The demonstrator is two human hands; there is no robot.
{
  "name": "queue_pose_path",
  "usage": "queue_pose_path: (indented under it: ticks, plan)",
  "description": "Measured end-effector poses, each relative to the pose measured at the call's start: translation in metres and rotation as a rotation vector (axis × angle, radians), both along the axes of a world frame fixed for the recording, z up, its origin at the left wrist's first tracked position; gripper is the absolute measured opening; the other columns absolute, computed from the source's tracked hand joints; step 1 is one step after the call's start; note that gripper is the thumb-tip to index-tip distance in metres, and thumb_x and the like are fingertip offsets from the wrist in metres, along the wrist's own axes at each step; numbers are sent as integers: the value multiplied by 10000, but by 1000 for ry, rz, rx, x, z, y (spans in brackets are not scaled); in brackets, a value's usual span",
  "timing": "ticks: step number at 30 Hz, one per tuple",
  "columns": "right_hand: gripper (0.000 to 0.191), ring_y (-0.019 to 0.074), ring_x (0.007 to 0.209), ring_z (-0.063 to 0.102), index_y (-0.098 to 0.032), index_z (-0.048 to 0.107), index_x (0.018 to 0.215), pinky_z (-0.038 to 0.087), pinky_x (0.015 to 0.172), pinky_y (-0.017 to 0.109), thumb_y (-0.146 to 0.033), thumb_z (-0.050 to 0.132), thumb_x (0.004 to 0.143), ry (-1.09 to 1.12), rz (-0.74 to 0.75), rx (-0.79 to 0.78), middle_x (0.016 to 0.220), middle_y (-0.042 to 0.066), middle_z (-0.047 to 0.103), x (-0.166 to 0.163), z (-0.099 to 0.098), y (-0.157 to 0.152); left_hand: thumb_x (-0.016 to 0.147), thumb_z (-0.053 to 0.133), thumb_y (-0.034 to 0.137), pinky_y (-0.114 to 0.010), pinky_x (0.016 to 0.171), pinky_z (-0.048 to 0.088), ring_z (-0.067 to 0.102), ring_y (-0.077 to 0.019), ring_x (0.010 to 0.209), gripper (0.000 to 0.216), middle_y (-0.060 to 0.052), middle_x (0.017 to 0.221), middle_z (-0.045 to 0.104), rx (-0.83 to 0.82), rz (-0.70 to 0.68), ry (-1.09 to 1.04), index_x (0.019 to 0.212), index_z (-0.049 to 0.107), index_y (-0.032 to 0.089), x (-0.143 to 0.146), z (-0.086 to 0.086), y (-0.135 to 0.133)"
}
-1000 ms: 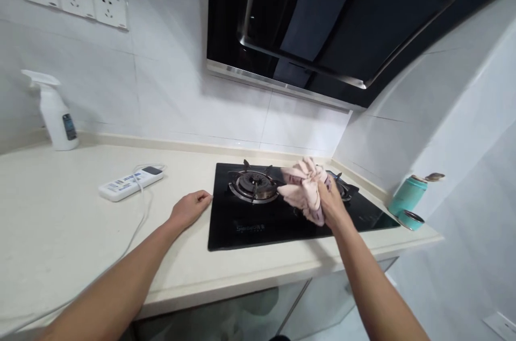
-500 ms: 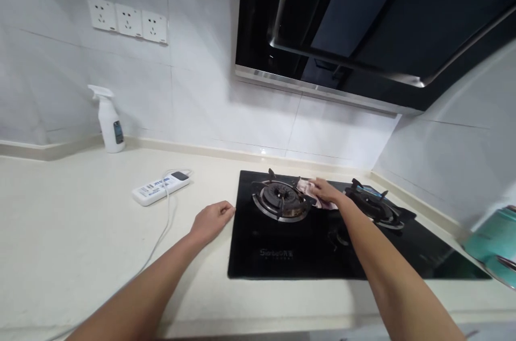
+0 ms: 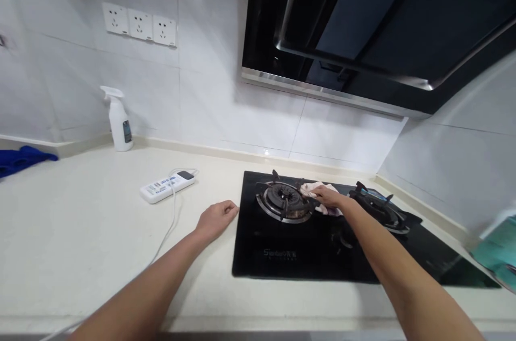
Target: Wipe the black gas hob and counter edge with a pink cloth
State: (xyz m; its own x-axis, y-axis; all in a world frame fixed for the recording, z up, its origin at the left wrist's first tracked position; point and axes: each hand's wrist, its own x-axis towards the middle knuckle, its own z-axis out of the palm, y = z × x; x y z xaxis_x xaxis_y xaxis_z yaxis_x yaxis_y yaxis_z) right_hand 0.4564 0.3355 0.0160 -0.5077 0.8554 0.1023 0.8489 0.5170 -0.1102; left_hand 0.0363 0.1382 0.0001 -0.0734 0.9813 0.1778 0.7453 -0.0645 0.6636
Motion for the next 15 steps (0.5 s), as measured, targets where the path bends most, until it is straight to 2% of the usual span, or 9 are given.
queue_pose_path:
  ticks: [6,9,15]
  plan:
    - [441,250,1278,552,-250,718,1286,384,1153,386,-360,550,894,6,76,-140,1356,104,616,36,1,-72,886,495,442,-292,663,353,634,-206,815,266,2,840,727,-1,-18,9,860,694,266,2,1,-1]
    - [474,255,1296,538,-260,675,1353,368,1171,417,-371,528,915,27,103,-152,1373,106,597,34,2,-98,881,496,443,-300,669,352,634,-216,833,271,-9,865,736,9,-21,19,864,698,263,2,1,-1]
    - [422,260,1146,598,-257,724,1276,444,1086,433,-361,554,903,30,152,-128,1211,99,664,15,8,-118,880,488,431,-297,686,370,657,-225,894,277,-16,941,759,21,-24,22,895,717,277,2,1,-2]
